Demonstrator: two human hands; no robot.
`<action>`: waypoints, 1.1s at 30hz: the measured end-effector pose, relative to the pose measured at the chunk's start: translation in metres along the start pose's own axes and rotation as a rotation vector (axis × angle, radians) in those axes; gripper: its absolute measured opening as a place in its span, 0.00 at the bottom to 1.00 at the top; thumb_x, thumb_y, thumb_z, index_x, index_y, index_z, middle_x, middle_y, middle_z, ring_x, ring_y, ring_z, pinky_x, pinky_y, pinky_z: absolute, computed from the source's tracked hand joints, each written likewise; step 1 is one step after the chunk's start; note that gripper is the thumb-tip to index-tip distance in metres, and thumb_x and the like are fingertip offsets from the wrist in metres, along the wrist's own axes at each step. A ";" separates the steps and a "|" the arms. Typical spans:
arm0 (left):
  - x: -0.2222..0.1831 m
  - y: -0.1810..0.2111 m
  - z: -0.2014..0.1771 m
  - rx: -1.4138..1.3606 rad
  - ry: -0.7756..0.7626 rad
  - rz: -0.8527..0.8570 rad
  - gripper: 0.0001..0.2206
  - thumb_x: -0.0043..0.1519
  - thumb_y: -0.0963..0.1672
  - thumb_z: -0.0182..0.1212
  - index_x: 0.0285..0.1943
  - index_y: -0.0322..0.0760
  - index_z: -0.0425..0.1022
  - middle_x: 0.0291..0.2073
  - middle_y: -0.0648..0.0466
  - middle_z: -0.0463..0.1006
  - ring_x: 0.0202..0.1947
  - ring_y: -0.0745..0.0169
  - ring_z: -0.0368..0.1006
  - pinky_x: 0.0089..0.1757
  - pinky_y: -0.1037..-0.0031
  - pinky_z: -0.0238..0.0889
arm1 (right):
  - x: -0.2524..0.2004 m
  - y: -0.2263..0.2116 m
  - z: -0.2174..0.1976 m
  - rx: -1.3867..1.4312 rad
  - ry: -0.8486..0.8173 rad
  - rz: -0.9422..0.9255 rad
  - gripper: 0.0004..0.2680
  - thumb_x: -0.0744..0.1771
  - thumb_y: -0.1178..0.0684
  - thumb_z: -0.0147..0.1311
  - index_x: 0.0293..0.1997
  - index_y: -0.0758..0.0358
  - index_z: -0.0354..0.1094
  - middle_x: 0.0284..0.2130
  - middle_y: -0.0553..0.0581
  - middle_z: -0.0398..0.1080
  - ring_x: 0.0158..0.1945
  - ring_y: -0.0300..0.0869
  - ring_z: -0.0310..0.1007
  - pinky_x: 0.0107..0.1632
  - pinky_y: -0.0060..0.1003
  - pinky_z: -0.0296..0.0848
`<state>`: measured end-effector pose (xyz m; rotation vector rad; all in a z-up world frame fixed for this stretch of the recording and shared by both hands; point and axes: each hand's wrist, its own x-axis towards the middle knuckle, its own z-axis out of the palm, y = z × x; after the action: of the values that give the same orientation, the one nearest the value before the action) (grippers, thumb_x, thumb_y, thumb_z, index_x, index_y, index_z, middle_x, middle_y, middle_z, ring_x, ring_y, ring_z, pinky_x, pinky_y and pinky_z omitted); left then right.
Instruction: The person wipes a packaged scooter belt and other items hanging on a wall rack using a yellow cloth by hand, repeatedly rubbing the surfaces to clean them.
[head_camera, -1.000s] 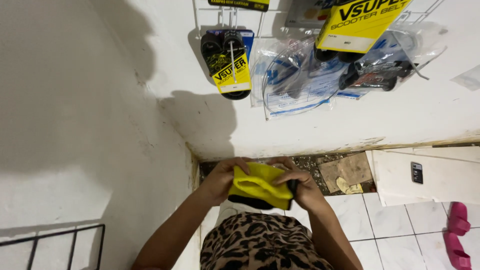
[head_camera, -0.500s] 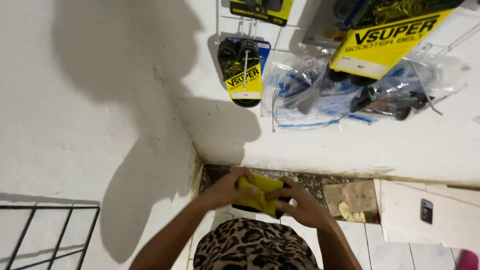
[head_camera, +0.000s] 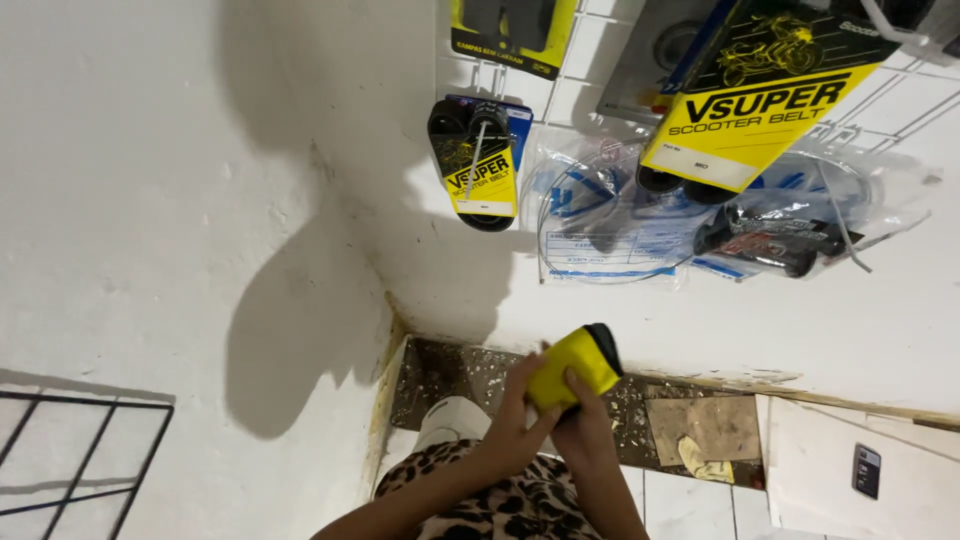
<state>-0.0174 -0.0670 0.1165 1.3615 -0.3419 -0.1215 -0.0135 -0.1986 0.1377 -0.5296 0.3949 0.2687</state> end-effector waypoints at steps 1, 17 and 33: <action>0.007 -0.009 -0.006 0.197 0.109 0.081 0.29 0.62 0.42 0.55 0.72 0.37 0.48 0.65 0.36 0.58 0.58 0.43 0.66 0.51 0.60 0.68 | 0.003 -0.007 -0.002 -0.034 0.088 -0.085 0.25 0.65 0.54 0.46 0.71 0.71 0.53 0.65 0.65 0.62 0.62 0.53 0.61 0.65 0.48 0.61; 0.191 0.027 -0.146 0.004 0.505 -0.093 0.38 0.57 0.56 0.60 0.70 0.28 0.55 0.57 0.39 0.72 0.58 0.54 0.70 0.55 0.69 0.61 | -0.022 -0.055 -0.053 -0.103 0.363 -0.217 0.19 0.68 0.54 0.45 0.66 0.72 0.59 0.58 0.63 0.66 0.58 0.49 0.64 0.58 0.43 0.62; 0.161 -0.001 -0.153 -0.379 0.093 -0.149 0.20 0.60 0.42 0.65 0.61 0.30 0.70 0.54 0.41 0.78 0.53 0.45 0.76 0.56 0.54 0.70 | -0.018 -0.052 -0.118 -0.049 0.444 -0.356 0.11 0.70 0.55 0.50 0.58 0.65 0.64 0.46 0.56 0.70 0.47 0.42 0.72 0.49 0.39 0.71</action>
<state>0.1825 0.0305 0.1169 1.0115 -0.1292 -0.2344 -0.0467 -0.3075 0.0747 -0.6980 0.7145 -0.1891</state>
